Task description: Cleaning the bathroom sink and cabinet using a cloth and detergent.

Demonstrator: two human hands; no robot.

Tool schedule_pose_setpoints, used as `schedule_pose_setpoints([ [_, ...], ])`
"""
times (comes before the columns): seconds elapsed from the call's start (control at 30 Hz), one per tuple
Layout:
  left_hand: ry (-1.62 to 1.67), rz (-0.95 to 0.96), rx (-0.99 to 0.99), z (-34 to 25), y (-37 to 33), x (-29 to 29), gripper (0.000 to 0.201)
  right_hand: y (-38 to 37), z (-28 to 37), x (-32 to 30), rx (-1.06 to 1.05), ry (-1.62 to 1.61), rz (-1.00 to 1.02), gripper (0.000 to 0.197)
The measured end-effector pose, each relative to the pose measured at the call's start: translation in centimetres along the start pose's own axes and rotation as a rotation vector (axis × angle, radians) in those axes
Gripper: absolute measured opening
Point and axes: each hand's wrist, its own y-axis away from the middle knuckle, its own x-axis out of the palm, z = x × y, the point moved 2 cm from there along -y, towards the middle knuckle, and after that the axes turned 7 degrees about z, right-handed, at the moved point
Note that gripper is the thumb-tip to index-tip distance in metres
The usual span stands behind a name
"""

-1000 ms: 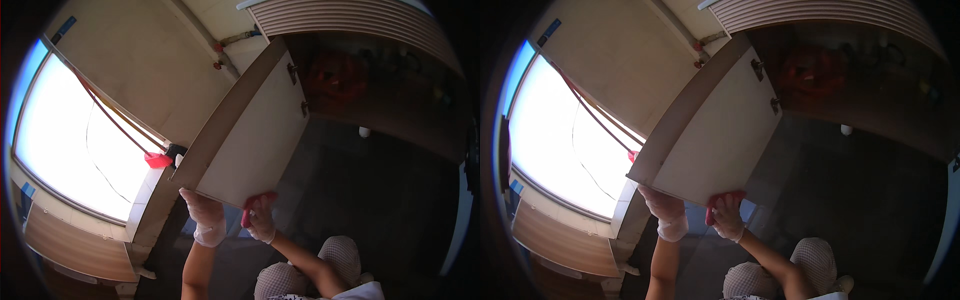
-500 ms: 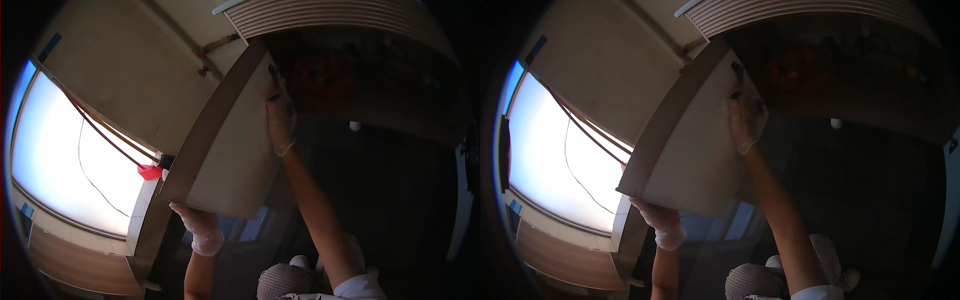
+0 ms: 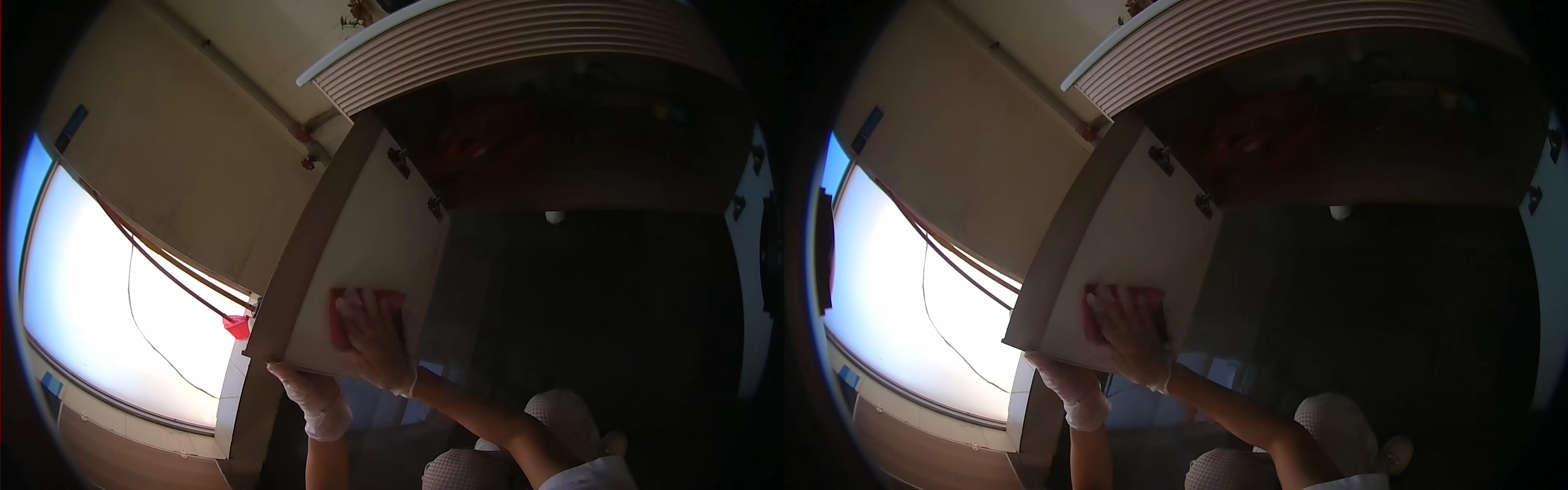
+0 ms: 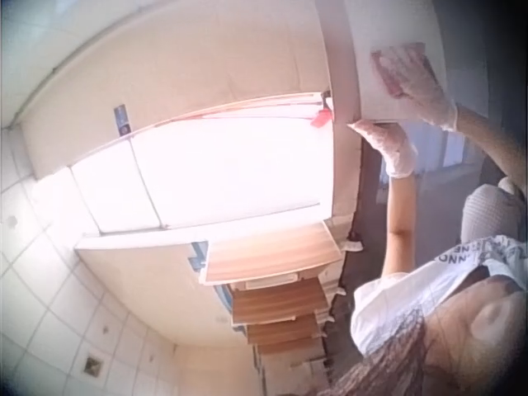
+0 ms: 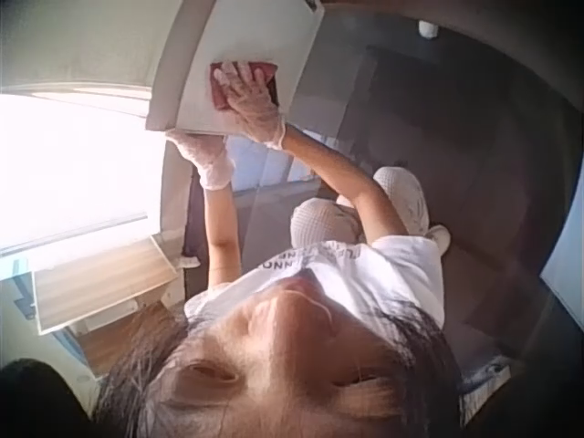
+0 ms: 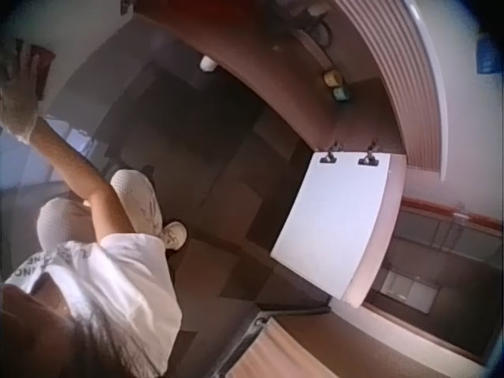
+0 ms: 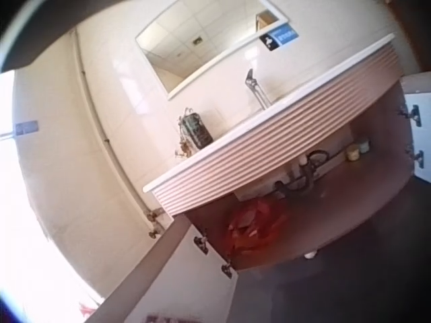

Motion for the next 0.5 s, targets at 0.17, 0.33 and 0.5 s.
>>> schedule_pose_setpoints([
  [0.17, -0.231, -0.191, -0.044, 0.2, 0.7, -0.8, 0.066, -13.3, -6.4, -4.9, -0.014, 0.101, -0.296, 0.056],
  [0.33, -0.103, -0.139, -0.031, 0.3, 0.3, -0.1, 0.065, -19.1, -10.6, -8.2, -0.023, 0.102, -0.393, 0.055],
  [0.5, -0.465, -0.296, 0.027, 0.4, 0.0, -1.8, 0.067, -17.5, -13.0, -6.9, 0.052, 0.256, -0.493, 0.052],
])
